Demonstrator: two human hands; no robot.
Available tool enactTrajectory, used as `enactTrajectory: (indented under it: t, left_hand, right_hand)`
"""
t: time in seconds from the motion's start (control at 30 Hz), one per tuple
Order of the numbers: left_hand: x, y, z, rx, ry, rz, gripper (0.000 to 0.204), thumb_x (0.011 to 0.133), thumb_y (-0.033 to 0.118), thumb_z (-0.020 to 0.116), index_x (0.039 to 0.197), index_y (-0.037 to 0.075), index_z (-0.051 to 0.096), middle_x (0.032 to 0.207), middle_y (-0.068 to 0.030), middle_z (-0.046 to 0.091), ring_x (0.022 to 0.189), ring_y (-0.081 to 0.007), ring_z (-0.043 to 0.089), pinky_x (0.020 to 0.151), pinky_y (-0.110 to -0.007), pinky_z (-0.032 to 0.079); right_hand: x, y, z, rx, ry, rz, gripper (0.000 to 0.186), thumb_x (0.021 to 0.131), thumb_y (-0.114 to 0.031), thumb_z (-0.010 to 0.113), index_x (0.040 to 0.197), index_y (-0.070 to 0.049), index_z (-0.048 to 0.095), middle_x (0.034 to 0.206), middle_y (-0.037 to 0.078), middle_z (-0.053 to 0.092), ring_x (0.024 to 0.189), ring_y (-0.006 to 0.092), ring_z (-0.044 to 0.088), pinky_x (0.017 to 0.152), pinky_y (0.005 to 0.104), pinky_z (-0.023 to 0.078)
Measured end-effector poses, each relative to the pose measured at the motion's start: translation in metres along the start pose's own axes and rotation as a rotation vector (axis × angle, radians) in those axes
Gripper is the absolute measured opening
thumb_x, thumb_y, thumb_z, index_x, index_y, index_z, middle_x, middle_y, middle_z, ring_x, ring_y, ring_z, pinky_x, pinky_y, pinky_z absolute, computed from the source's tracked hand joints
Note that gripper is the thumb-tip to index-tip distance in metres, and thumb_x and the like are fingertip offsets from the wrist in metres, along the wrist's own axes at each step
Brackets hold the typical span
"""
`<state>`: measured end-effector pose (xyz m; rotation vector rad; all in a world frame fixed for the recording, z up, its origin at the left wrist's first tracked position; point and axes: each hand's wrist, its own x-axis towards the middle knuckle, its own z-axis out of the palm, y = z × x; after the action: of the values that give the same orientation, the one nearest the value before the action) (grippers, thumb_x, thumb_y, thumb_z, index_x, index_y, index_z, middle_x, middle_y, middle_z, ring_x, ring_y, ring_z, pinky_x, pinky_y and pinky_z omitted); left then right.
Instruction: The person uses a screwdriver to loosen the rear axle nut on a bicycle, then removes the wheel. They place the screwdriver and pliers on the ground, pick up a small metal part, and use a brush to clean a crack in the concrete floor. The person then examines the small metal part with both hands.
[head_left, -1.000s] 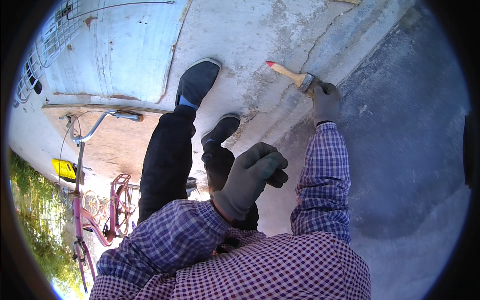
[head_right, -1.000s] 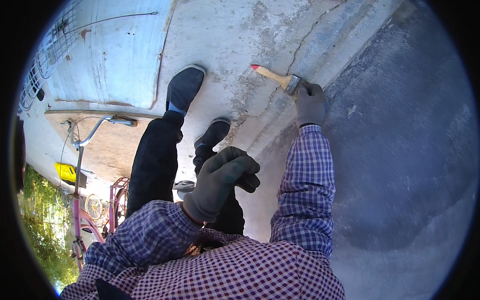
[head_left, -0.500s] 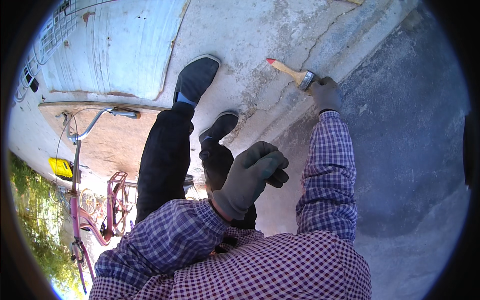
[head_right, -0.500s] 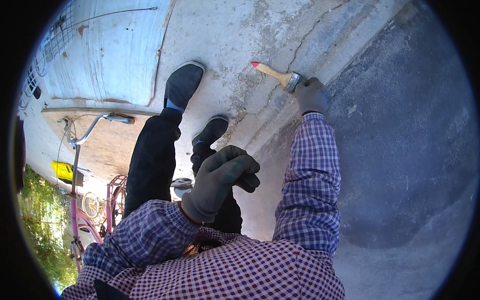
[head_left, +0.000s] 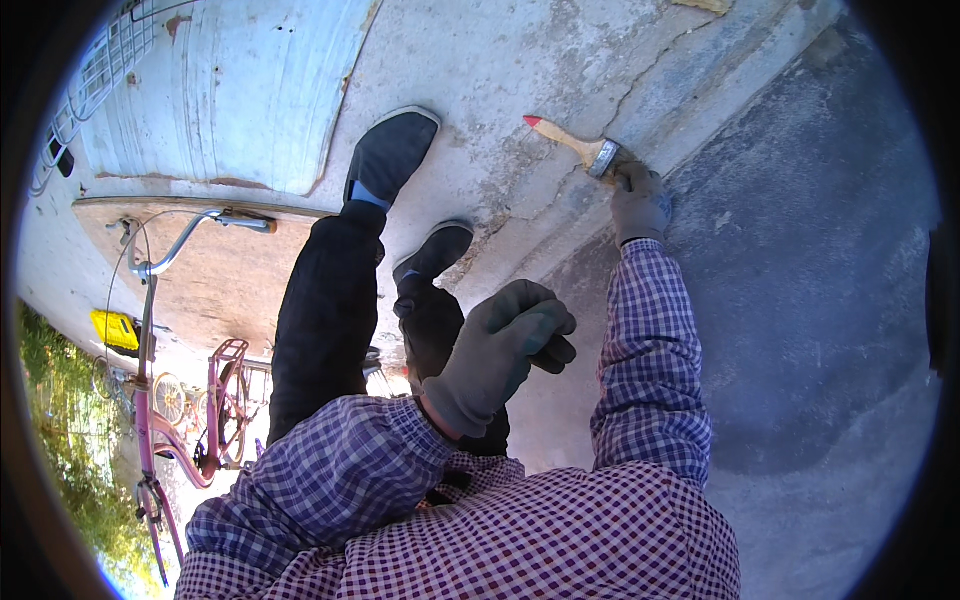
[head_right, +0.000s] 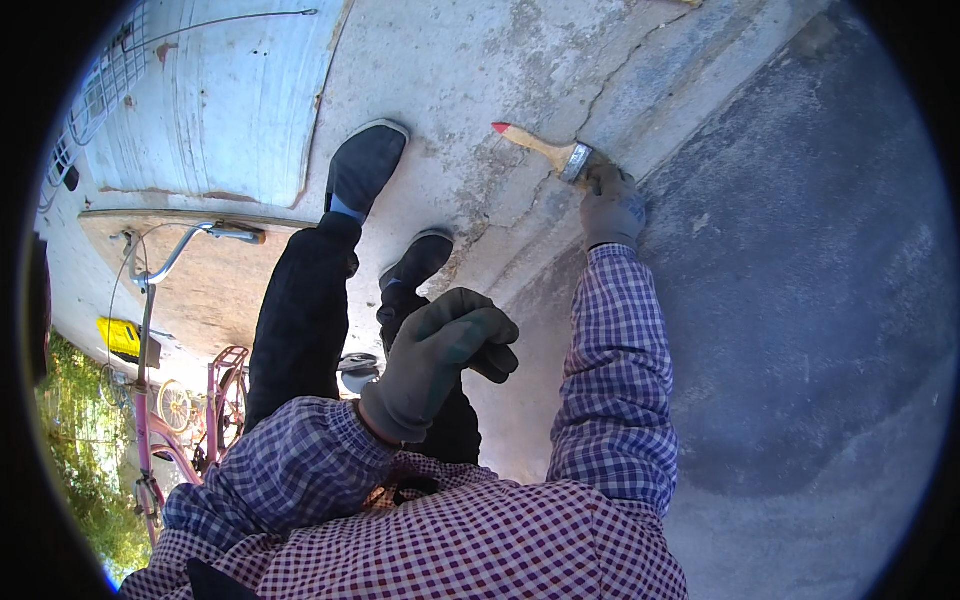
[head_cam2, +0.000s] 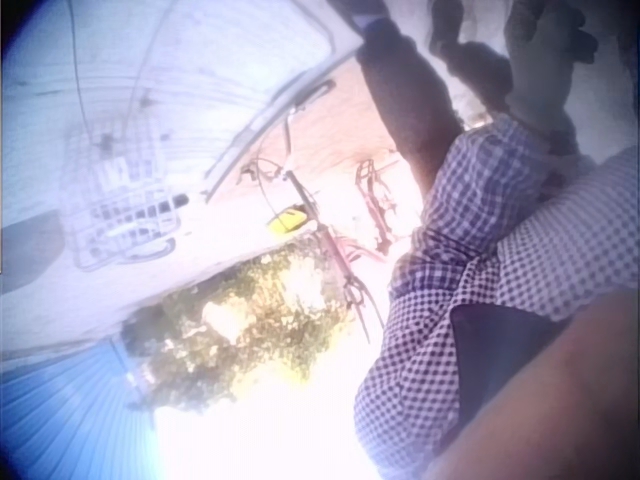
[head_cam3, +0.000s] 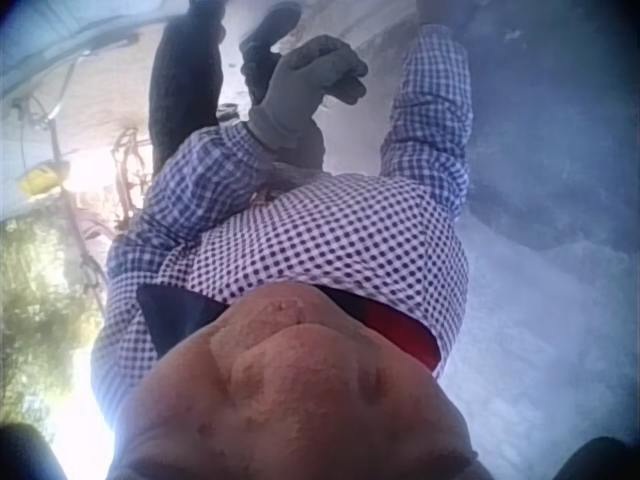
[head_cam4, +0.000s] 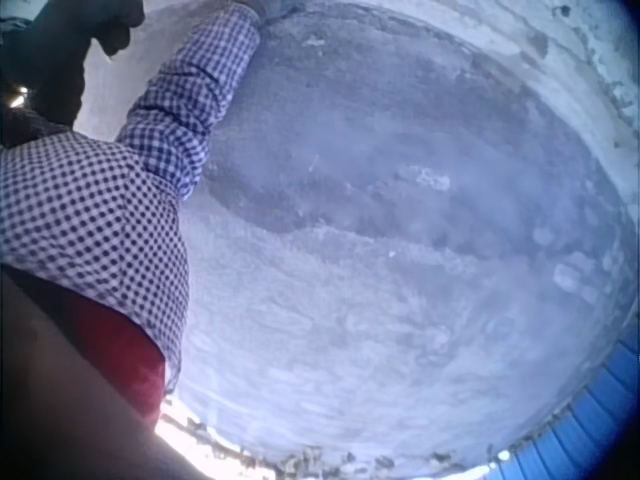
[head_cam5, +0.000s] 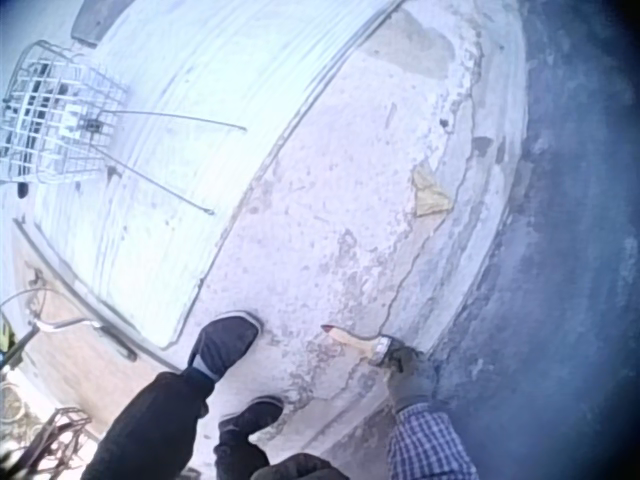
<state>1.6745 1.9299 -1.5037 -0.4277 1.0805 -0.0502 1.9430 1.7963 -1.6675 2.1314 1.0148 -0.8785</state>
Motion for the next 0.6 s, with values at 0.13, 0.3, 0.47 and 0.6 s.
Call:
enactTrajectory:
  t: [0.13,0.3,0.47,0.6]
  left_hand:
    - [-0.001,0.001,-0.002,0.025,-0.003,0.003,0.035,0.097,0.024,0.060,0.114,-0.007,0.061,0.104,-0.0152,0.070,0.085,-0.0233,0.073,0.076,-0.034,0.062]
    - [0.000,0.002,0.000,0.016,-0.014,0.009,0.036,0.097,0.024,0.060,0.115,-0.007,0.060,0.104,-0.0160,0.070,0.085,-0.0237,0.073,0.076,-0.034,0.062]
    - [0.003,0.002,0.005,0.031,-0.025,0.005,0.036,0.097,0.024,0.060,0.115,-0.007,0.060,0.105,-0.0161,0.070,0.086,-0.0236,0.073,0.076,-0.034,0.062]
    - [0.004,0.005,0.006,0.054,-0.025,-0.009,0.035,0.097,0.024,0.060,0.115,-0.007,0.061,0.105,-0.0158,0.070,0.086,-0.0233,0.073,0.076,-0.034,0.062]
  right_hand:
    - [-0.005,-0.006,-0.001,0.036,0.064,0.110,0.026,0.096,-0.026,0.066,0.121,-0.019,0.065,0.118,0.019,0.064,0.106,0.0363,0.067,0.089,0.0473,0.056]
    - [-0.014,-0.017,-0.003,0.002,-0.036,0.169,0.028,0.097,-0.028,0.065,0.124,-0.019,0.063,0.123,0.018,0.060,0.108,0.0354,0.066,0.089,0.0478,0.056]
    - [-0.005,-0.027,-0.010,0.010,0.028,0.089,0.027,0.099,-0.028,0.063,0.123,-0.018,0.064,0.124,0.016,0.060,0.110,0.0342,0.066,0.089,0.0462,0.057]
    - [0.002,-0.033,-0.014,-0.079,-0.067,0.140,0.026,0.098,-0.026,0.063,0.122,-0.016,0.064,0.125,0.016,0.060,0.111,0.0338,0.066,0.089,0.0453,0.057]
